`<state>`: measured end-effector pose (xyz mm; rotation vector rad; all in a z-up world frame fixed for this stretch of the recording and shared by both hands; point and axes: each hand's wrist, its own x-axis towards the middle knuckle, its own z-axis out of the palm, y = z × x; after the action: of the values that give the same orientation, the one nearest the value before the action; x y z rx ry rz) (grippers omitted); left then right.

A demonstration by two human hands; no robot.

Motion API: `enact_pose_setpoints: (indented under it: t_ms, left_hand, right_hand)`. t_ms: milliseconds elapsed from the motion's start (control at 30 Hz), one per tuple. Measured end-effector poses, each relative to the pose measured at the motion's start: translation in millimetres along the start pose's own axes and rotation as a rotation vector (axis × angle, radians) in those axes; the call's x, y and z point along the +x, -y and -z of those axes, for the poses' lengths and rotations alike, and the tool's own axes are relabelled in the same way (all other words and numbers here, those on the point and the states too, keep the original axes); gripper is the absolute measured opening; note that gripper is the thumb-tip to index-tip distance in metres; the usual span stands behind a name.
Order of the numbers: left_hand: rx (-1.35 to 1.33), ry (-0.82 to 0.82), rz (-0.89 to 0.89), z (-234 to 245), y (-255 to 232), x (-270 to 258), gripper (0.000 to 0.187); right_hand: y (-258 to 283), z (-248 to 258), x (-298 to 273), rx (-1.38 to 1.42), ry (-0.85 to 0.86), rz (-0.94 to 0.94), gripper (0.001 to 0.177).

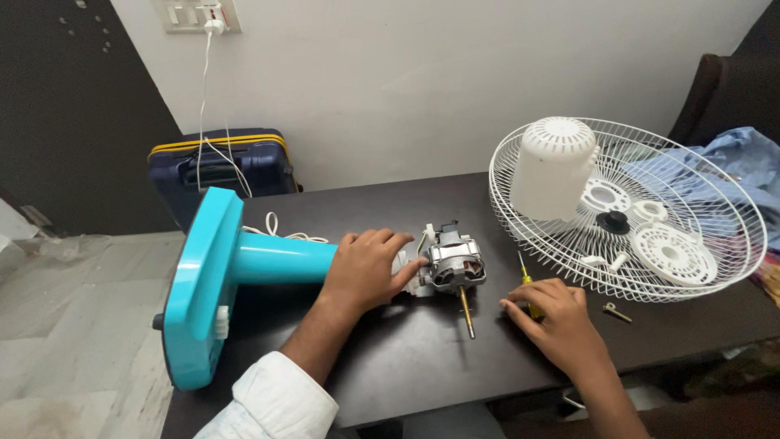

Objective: The person assembles a table fan by attaching the motor housing to the fan stand and securing the rear fan cage with screws. They use a screwdriver to tighten the screws and ensure the components are properly aligned.

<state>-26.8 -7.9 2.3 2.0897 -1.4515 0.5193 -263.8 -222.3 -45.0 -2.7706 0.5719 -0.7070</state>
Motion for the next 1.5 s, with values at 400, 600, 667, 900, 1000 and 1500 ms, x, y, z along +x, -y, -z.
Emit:
enact_pose_setpoints:
  t_ms: [400, 600, 667, 900, 1000, 1500]
  left_hand:
    - [0.103, 0.33, -0.051, 6, 2, 1, 0.08]
    - [0.061, 0.241, -0.088, -6, 8, 2, 0.079]
    - [0.058, 0.232, -0.096, -9, 9, 3, 0.077]
    - [0.069, 0.097, -0.1, -12, 8, 3, 0.065]
    - [0.063, 0.105, -0.09, -11, 9, 4, 0.064]
    - [0.001, 0.194, -0.043, -4, 8, 4, 0.08]
  right_hand:
    - [3, 5, 0, 0.015, 0.055, -0.015, 0.02]
    - [8, 5, 1, -0.009, 0.078, -0.001, 0.025]
    - [9, 5, 2, -0.013, 0.107, -0.028, 0.025]
    - [12, 8, 2, -0.02, 0.099, -0.02, 0.027]
    - [14, 10, 2, -0.029, 0.115, -0.032, 0.028]
    - [20, 12, 1, -0.069, 0.111, 0.052, 0.033]
